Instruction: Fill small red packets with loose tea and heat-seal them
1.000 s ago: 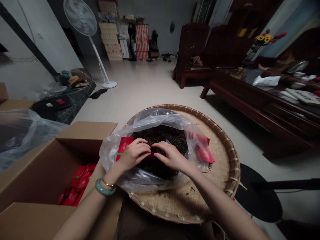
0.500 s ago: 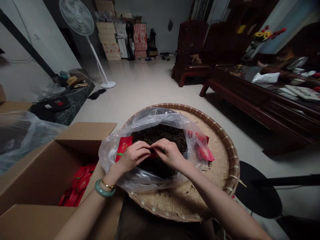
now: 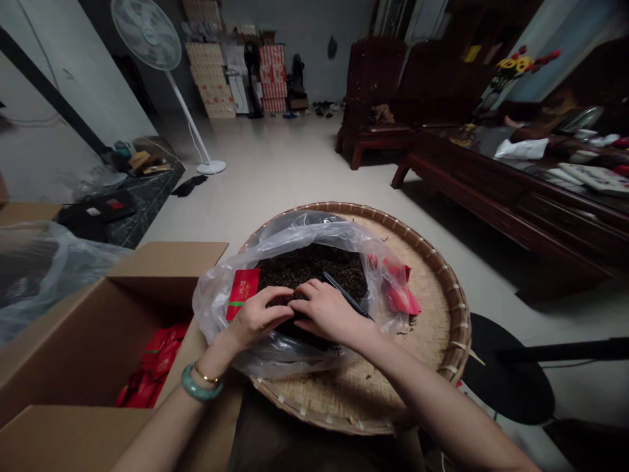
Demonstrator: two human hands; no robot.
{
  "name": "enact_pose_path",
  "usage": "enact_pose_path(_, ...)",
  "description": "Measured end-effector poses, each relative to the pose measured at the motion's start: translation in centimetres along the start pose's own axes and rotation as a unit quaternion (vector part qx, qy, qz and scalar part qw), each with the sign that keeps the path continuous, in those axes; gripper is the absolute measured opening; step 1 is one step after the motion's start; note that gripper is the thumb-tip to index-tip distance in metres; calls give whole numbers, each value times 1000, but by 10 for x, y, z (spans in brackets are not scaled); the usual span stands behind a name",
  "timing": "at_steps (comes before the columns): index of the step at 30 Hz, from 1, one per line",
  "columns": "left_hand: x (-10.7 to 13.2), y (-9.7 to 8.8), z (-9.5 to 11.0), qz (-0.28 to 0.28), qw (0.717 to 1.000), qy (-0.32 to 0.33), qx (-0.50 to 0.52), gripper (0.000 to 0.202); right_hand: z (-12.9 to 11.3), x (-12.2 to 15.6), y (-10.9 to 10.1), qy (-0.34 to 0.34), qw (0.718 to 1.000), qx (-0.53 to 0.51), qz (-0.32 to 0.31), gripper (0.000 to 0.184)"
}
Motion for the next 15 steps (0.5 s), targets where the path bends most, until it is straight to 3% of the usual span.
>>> enact_pose_path(5,3,2,3,1,1000,7,-3,12,4,-5,14,44,998,17,-27,20)
enact_pose_path(11,6,3,-8,0,999,-33,28,10,5,-1,-1,41,999,18,-7,15)
enact_pose_path(15,8,9,-13,7,997,-56,60,10,13,-2,4,60,997,33,-24,15)
Point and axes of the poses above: each hand's wrist, its own x-axis away from the middle knuckle, its own y-axis out of the palm, z = x × y, the point moved 9 cm from there along -x, towards the middle knuckle, and after that the axes turned 1 degree about y, right-handed, at the moved point
